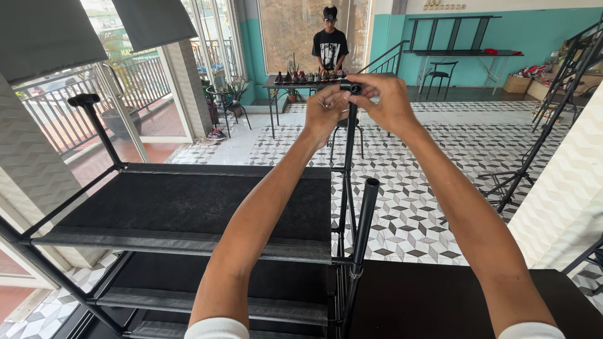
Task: The person assembles a black metal shelving unit by inserting small plastic connectors into the vertical poles and then attaching horizontal support bars. They use a red cloth to wipe one of the metal bars before placing it into the frame.
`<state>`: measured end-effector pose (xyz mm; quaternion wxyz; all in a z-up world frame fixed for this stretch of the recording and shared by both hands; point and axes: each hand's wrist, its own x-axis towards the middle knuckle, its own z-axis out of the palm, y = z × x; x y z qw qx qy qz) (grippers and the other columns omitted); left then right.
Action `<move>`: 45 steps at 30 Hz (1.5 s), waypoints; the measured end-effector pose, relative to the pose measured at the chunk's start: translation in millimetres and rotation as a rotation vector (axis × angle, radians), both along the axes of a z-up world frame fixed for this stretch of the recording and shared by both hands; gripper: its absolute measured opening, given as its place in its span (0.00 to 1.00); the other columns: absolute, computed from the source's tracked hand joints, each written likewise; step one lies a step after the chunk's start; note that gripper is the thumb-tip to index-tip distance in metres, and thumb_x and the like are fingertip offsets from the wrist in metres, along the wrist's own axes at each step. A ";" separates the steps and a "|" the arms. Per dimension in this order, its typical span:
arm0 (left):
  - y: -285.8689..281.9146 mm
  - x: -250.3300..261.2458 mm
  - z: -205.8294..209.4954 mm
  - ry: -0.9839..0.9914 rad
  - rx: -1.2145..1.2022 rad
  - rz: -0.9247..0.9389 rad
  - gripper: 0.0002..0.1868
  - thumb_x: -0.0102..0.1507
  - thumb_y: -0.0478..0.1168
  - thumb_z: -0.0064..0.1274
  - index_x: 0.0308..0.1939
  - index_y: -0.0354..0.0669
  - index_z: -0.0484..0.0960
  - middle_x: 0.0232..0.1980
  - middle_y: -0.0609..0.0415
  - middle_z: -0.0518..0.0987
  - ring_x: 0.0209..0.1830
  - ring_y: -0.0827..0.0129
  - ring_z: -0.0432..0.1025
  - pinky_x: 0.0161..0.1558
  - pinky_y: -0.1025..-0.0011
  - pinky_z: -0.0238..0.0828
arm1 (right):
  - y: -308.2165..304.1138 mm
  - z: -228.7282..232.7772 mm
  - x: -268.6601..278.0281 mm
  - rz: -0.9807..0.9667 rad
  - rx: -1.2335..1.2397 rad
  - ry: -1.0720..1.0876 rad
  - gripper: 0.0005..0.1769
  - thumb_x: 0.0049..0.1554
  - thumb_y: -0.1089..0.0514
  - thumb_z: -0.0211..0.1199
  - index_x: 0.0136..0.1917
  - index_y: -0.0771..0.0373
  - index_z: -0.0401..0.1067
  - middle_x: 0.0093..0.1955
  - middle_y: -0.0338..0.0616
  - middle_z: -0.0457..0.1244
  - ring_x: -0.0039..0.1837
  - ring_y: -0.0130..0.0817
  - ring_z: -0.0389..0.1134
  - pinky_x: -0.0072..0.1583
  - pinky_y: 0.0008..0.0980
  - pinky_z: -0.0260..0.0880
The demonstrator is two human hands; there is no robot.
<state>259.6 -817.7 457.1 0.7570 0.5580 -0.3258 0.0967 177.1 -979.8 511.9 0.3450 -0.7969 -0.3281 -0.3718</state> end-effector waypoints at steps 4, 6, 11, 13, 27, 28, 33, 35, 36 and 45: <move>0.2 -1.3 -5.4 0.058 -0.082 -0.114 0.13 0.68 0.31 0.50 0.56 0.28 0.75 0.49 0.46 0.83 0.46 0.57 0.82 0.49 0.66 0.80 | 0.6 3.3 -1.2 -0.054 0.004 0.202 0.24 0.57 0.66 0.71 0.67 0.60 0.74 0.49 0.54 0.73 0.47 0.38 0.75 0.53 0.32 0.75; 1.5 -3.6 -8.4 0.020 -0.047 -0.105 0.14 0.68 0.30 0.50 0.57 0.25 0.75 0.50 0.42 0.83 0.47 0.57 0.82 0.49 0.66 0.83 | 1.0 2.2 -1.6 0.030 -0.054 -0.067 0.24 0.54 0.72 0.68 0.64 0.65 0.75 0.61 0.57 0.69 0.55 0.43 0.74 0.57 0.34 0.75; 3.3 -7.4 -9.7 -0.026 -0.009 -0.107 0.15 0.68 0.29 0.51 0.57 0.23 0.76 0.52 0.39 0.82 0.48 0.56 0.82 0.49 0.66 0.80 | 3.1 -3.3 1.5 0.027 -0.057 -0.128 0.24 0.54 0.77 0.64 0.64 0.67 0.75 0.64 0.55 0.68 0.61 0.47 0.74 0.62 0.37 0.74; 4.0 -8.8 -10.8 -0.022 -0.028 -0.124 0.15 0.68 0.29 0.51 0.58 0.24 0.75 0.54 0.39 0.82 0.49 0.55 0.82 0.49 0.66 0.80 | 2.9 -7.4 2.4 -0.005 -0.050 -0.117 0.24 0.55 0.77 0.64 0.64 0.67 0.75 0.63 0.54 0.69 0.62 0.46 0.74 0.63 0.39 0.74; 3.6 -3.6 -16.3 -0.045 0.033 -0.063 0.16 0.67 0.31 0.54 0.56 0.24 0.76 0.53 0.41 0.83 0.48 0.56 0.83 0.45 0.67 0.83 | 4.7 -16.3 6.2 0.152 0.089 -0.078 0.24 0.55 0.82 0.62 0.62 0.68 0.75 0.63 0.52 0.69 0.61 0.39 0.74 0.66 0.35 0.74; 3.7 -3.2 -17.7 -0.047 0.021 -0.078 0.15 0.67 0.31 0.54 0.56 0.24 0.77 0.52 0.41 0.83 0.48 0.56 0.83 0.46 0.67 0.82 | 5.2 -17.5 6.1 0.156 0.091 -0.079 0.24 0.55 0.82 0.62 0.62 0.69 0.75 0.63 0.53 0.69 0.61 0.39 0.74 0.67 0.35 0.75; 4.8 -1.4 -21.8 -0.077 0.033 -0.062 0.15 0.66 0.30 0.54 0.56 0.24 0.77 0.51 0.42 0.83 0.47 0.57 0.83 0.46 0.68 0.82 | 6.8 -22.7 8.0 0.155 0.099 -0.093 0.22 0.56 0.81 0.63 0.62 0.71 0.74 0.59 0.53 0.70 0.58 0.38 0.74 0.65 0.35 0.76; 4.2 -1.1 -22.9 -0.079 0.027 -0.072 0.15 0.67 0.30 0.54 0.56 0.24 0.77 0.51 0.41 0.84 0.48 0.57 0.83 0.47 0.68 0.82 | 6.5 -25.4 8.2 0.171 0.105 -0.099 0.21 0.57 0.81 0.62 0.63 0.71 0.74 0.59 0.53 0.70 0.58 0.38 0.74 0.65 0.36 0.77; 4.3 -0.5 -22.5 -0.093 0.030 -0.075 0.15 0.67 0.29 0.54 0.56 0.24 0.77 0.51 0.41 0.84 0.48 0.57 0.83 0.47 0.68 0.82 | 6.4 -26.1 8.4 0.190 0.112 -0.097 0.21 0.58 0.81 0.62 0.63 0.71 0.73 0.59 0.53 0.70 0.59 0.38 0.74 0.65 0.36 0.77; 1.6 7.7 -27.1 -0.101 0.070 -0.016 0.14 0.67 0.31 0.54 0.56 0.26 0.77 0.51 0.44 0.85 0.46 0.61 0.84 0.44 0.70 0.82 | 9.6 -36.7 8.2 0.199 0.112 -0.221 0.20 0.61 0.78 0.64 0.66 0.72 0.71 0.65 0.56 0.68 0.63 0.41 0.74 0.65 0.37 0.77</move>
